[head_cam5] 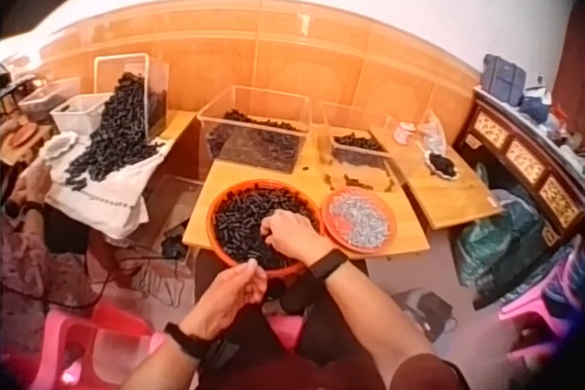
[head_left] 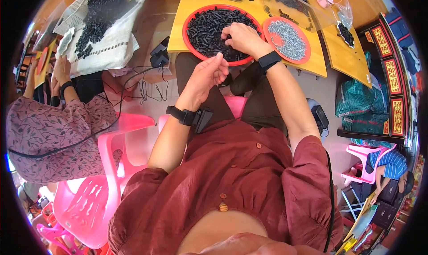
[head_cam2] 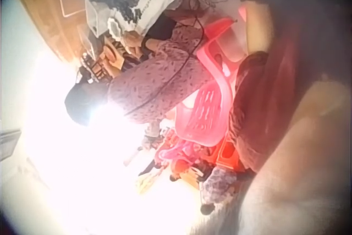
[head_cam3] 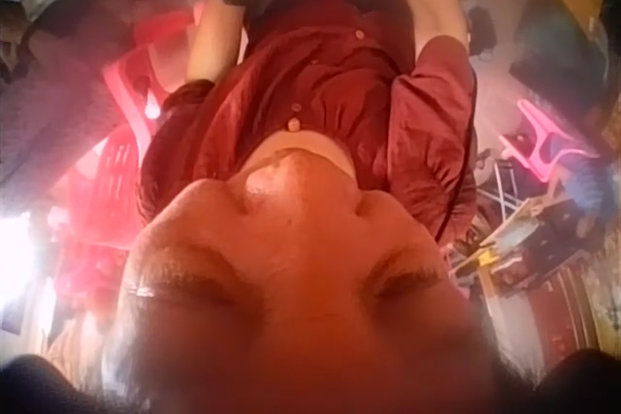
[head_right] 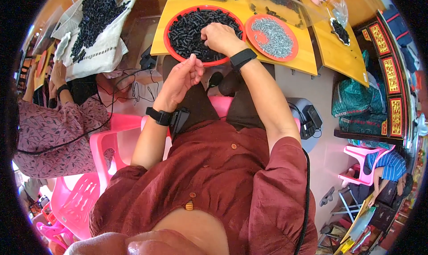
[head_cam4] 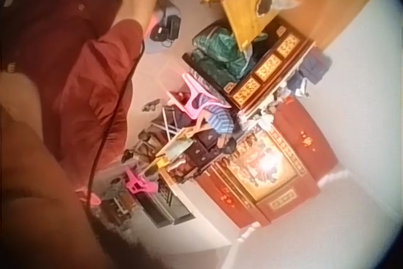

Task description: The person assembles small plastic and metal components by picking parts from trays and fitting them together by hand.

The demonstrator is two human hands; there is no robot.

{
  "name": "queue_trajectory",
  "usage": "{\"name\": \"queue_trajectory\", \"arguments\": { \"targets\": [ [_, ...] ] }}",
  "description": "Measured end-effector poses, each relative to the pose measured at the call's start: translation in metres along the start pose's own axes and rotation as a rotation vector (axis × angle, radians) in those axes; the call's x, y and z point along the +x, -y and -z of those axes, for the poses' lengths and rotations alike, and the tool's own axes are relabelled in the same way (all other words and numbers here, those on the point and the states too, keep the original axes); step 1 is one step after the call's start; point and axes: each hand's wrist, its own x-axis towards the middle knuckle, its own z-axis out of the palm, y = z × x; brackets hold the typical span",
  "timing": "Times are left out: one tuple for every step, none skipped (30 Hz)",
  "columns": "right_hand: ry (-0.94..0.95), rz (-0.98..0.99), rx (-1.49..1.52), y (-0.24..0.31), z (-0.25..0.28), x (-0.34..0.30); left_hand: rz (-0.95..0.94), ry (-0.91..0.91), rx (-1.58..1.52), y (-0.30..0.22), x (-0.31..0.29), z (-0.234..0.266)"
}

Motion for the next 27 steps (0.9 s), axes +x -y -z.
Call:
{"name": "queue_trajectory", "arguments": {
  "targets": [
    [0.011, 0.000, -0.004, 0.000, 0.001, 0.000, 0.004, 0.006, 0.003, 0.000, 0.000, 0.000],
    [0.009, 0.000, -0.005, 0.000, 0.001, 0.000, 0.008, 0.011, 0.006, 0.000, 0.000, 0.001],
    [0.020, 0.004, -0.001, -0.001, 0.001, 0.001, 0.008, 0.014, 0.008, 0.000, 0.000, 0.001],
    [0.031, 0.007, 0.003, -0.002, 0.001, 0.001, 0.009, 0.011, 0.007, 0.000, 0.000, 0.001],
    [0.029, 0.006, 0.002, -0.003, 0.001, 0.001, 0.011, 0.008, 0.006, -0.001, 0.000, 0.001],
    [0.036, 0.004, 0.004, -0.001, 0.002, 0.000, 0.011, 0.008, 0.006, 0.000, 0.000, 0.001],
    [0.044, 0.002, 0.006, 0.000, 0.002, -0.001, 0.004, 0.002, 0.003, 0.001, 0.001, 0.001],
    [0.043, 0.002, 0.006, 0.001, 0.002, 0.000, -0.004, -0.005, 0.000, 0.001, 0.001, 0.001],
    [0.029, 0.005, 0.013, 0.001, 0.001, 0.000, -0.004, -0.004, 0.001, 0.001, 0.001, 0.001],
    [0.014, 0.008, 0.019, 0.001, 0.000, 0.000, -0.003, -0.006, 0.000, 0.001, 0.001, 0.001],
    [0.014, 0.008, 0.020, 0.001, -0.001, 0.000, -0.002, -0.008, -0.001, 0.001, 0.001, 0.000],
    [0.017, 0.000, 0.019, 0.002, -0.002, 0.001, -0.002, -0.009, 0.000, 0.000, 0.000, 0.000],
    [0.021, -0.007, 0.019, 0.003, -0.002, 0.002, -0.001, -0.007, -0.003, -0.001, 0.000, 0.000],
    [0.020, -0.006, 0.020, 0.003, -0.001, 0.002, 0.000, -0.005, -0.005, -0.001, -0.001, 0.000],
    [0.005, -0.066, 0.039, 0.003, 0.000, 0.003, -0.002, -0.007, -0.005, -0.001, -0.001, 0.000],
    [-0.011, -0.127, 0.058, 0.003, 0.002, 0.003, -0.003, 0.000, -0.012, -0.001, 0.000, 0.000],
    [-0.129, -0.155, 0.057, -0.002, 0.000, 0.001, -0.004, 0.007, -0.019, -0.001, 0.000, -0.001],
    [-0.184, -0.191, 0.101, -0.003, 0.005, -0.001, -0.006, 0.002, -0.019, -0.001, -0.001, 0.000],
    [-0.240, -0.229, 0.146, -0.004, 0.010, -0.004, -0.036, -0.009, -0.024, -0.001, -0.001, 0.001],
    [-0.238, -0.278, 0.207, -0.005, 0.015, -0.009, -0.066, -0.018, -0.028, -0.001, -0.001, 0.001],
    [-0.238, -0.279, 0.208, 0.001, 0.019, -0.018, -0.065, -0.018, -0.028, -0.002, -0.001, 0.000],
    [-0.204, -0.263, 0.351, 0.006, 0.021, -0.028, -0.120, -0.068, -0.009, -0.003, -0.002, -0.002],
    [-0.172, -0.247, 0.492, 0.010, 0.022, -0.036, -0.175, -0.117, 0.011, -0.003, -0.002, -0.004],
    [-0.148, -0.204, 0.584, 0.010, 0.016, -0.043, -0.203, -0.113, 0.013, -0.004, -0.002, -0.005],
    [-0.092, -0.194, 0.692, 0.015, 0.013, -0.050, -0.198, -0.102, 0.017, -0.004, -0.002, -0.006],
    [-0.038, -0.184, 0.799, 0.020, 0.010, -0.056, -0.212, -0.086, 0.025, -0.004, -0.002, -0.006],
    [-0.010, -0.163, 0.981, 0.026, 0.007, -0.061, -0.224, -0.066, 0.034, -0.004, -0.001, -0.007]
  ]
}}
